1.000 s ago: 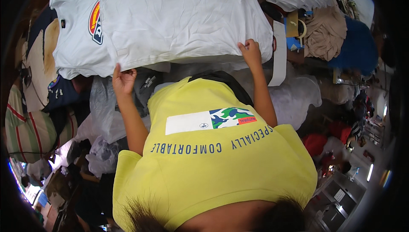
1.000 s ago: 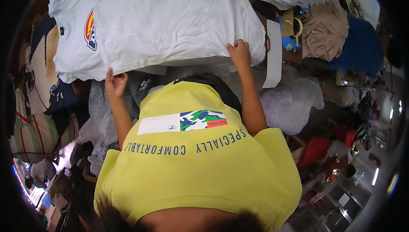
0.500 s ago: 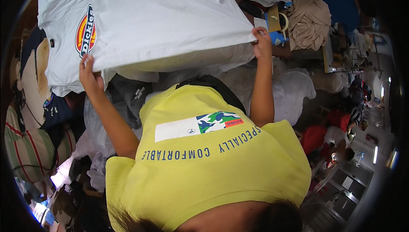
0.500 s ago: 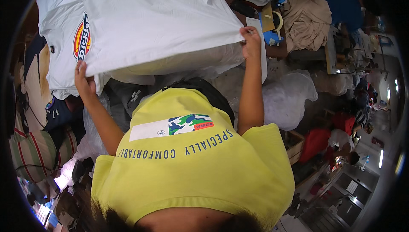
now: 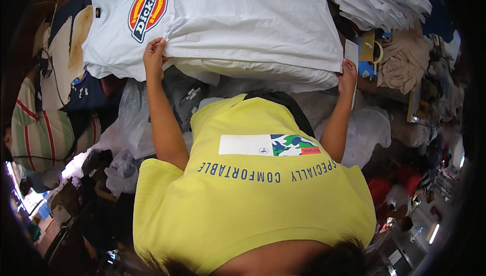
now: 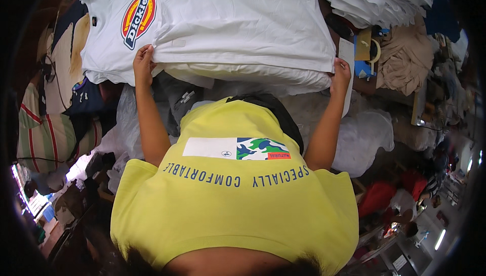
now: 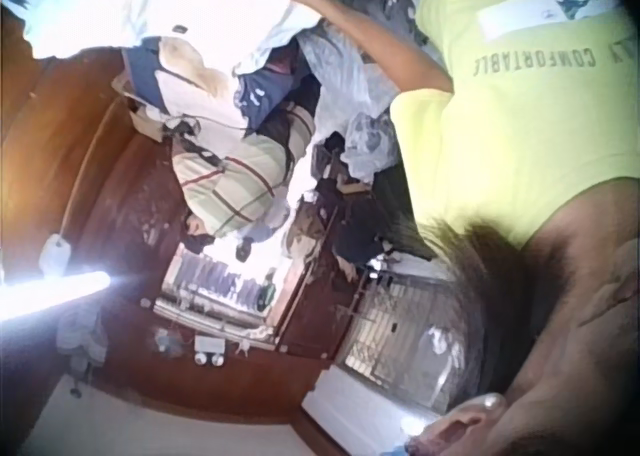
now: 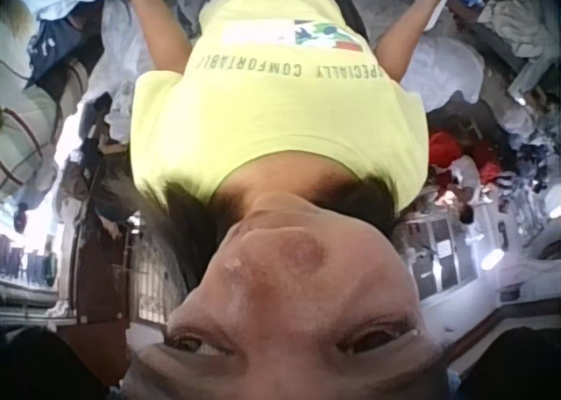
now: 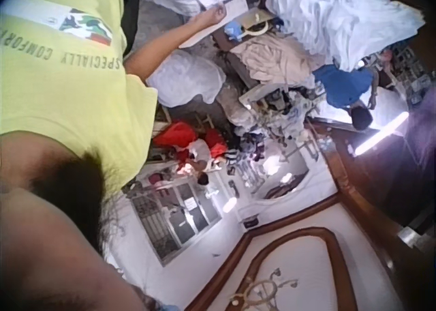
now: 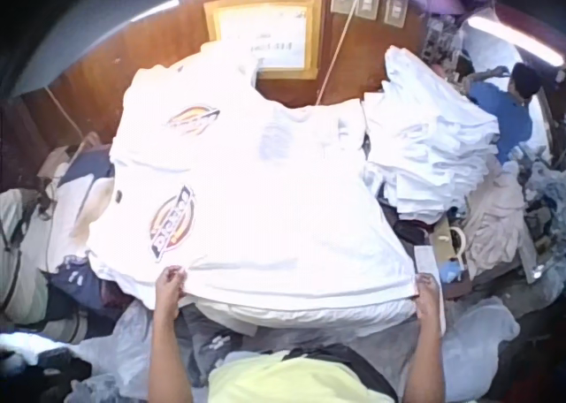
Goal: The person organizes and finishes white t-shirts by cutting excess threads using shears, applying tape, and folding them into a stack.
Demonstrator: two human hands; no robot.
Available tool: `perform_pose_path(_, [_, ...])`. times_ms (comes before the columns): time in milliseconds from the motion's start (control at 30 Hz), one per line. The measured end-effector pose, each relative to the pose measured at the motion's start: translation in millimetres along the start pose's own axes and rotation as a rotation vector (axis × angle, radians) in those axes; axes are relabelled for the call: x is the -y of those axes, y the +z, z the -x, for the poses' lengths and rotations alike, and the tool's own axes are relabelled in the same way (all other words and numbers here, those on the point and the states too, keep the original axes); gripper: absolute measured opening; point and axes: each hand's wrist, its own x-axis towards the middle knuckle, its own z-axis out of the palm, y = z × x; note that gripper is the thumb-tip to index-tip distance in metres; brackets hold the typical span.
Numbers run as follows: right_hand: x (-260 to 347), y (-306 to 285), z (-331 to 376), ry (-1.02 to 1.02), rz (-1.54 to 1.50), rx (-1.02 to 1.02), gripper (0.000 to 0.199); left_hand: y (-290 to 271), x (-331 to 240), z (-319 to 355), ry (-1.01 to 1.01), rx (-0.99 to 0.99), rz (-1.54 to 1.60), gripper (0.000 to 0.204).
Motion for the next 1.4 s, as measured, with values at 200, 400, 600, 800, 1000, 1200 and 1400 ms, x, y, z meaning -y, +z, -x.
perform_pose_path(200, [13.0,-9.4,18.5,0.046,0.198,0.095,0.032,-7.0,0.1,20.4,0.003,0.106,-0.13,0.037])
perform_pose_path(400, [44.0,-17.4,25.2,0.206,-0.017,0.247,0.033,-12.2,-20.6,45.3,-0.044,0.161,-0.095,0.04])
perform_pose_path(600, [18.8,-11.4,-19.5,0.244,-0.707,0.119,0.032,-16.5,-1.5,18.9,-0.25,0.143,0.771,0.036])
perform_pose_path(800, [19.1,101.2,25.8,-0.635,0.517,0.099,0.044,53.1,-9.9,37.3,0.391,-0.309,0.004,0.04])
perform_pose_path(1000, [1.0,182.0,87.1,-1.083,1.104,0.861,0.051,143.7,-3.7,81.7,0.98,0.459,-0.966,0.043])
perform_pose_path(1200, [-23.2,153.7,70.6,-1.053,1.39,0.789,0.061,135.0,29.9,68.5,0.993,0.557,-1.272,0.061])
perform_pose_path(1400, [-5.0,87.8,40.1,-0.978,1.537,0.451,0.061,120.9,31.3,68.7,0.976,0.472,-1.301,0.066])
